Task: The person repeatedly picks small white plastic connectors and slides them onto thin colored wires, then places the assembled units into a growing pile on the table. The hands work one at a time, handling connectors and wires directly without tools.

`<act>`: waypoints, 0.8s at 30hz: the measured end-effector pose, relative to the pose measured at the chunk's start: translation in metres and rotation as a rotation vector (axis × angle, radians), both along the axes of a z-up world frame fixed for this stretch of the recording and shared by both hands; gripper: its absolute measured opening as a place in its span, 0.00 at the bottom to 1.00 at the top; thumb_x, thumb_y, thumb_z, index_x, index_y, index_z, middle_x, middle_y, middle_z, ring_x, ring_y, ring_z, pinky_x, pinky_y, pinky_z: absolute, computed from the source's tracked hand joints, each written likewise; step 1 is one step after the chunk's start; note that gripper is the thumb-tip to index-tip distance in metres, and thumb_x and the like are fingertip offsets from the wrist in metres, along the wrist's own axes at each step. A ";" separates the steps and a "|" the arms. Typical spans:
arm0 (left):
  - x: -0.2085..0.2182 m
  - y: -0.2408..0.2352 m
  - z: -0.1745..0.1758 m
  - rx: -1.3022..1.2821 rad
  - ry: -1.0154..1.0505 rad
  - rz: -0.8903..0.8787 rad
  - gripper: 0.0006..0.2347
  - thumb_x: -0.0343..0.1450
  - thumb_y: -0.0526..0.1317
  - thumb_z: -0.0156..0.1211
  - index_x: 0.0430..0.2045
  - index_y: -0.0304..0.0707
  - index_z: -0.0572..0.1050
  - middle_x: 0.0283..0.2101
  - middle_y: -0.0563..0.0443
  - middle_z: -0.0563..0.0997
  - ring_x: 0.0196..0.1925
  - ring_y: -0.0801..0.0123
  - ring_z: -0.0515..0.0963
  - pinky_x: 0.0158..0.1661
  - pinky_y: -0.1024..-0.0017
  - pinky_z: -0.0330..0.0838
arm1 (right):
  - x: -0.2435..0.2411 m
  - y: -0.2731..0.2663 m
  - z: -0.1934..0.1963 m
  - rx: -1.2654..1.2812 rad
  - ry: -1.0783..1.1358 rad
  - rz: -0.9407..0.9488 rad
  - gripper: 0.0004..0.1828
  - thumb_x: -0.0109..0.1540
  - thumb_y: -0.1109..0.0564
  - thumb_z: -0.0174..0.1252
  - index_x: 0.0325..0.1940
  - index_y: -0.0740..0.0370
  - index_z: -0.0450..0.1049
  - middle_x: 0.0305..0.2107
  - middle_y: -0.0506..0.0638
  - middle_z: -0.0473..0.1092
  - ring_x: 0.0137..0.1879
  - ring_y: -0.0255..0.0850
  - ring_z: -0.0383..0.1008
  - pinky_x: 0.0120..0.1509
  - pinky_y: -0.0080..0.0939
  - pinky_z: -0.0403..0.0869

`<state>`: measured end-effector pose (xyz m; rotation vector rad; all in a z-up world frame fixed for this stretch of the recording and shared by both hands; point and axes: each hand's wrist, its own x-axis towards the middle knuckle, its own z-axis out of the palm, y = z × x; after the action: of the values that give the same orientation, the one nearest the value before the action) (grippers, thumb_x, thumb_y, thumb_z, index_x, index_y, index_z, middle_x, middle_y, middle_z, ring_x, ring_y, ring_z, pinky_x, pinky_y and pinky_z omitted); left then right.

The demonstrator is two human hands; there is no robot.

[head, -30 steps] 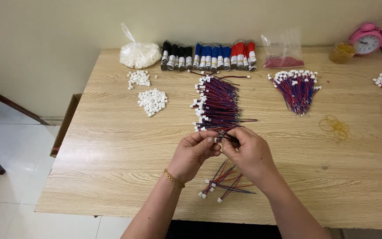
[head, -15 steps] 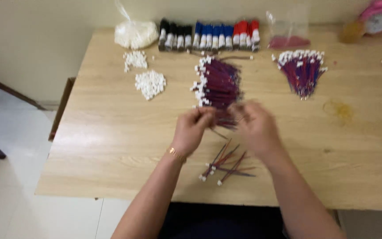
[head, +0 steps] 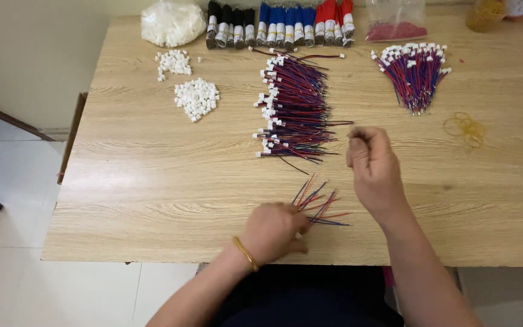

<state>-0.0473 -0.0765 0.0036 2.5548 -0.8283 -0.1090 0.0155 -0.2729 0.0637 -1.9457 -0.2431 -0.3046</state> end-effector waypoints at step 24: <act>0.053 0.026 0.044 -0.917 0.430 0.360 0.08 0.67 0.34 0.61 0.38 0.33 0.80 0.31 0.45 0.83 0.35 0.70 0.80 0.37 0.75 0.76 | 0.001 0.018 0.010 -0.055 0.245 0.186 0.06 0.60 0.58 0.60 0.37 0.63 0.80 0.21 0.54 0.75 0.27 0.36 0.70 0.34 0.39 0.73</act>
<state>0.0057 -0.0510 0.0480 1.6717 -0.1589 -0.1220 0.0168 -0.2551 0.0737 -1.9757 -0.2715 0.0635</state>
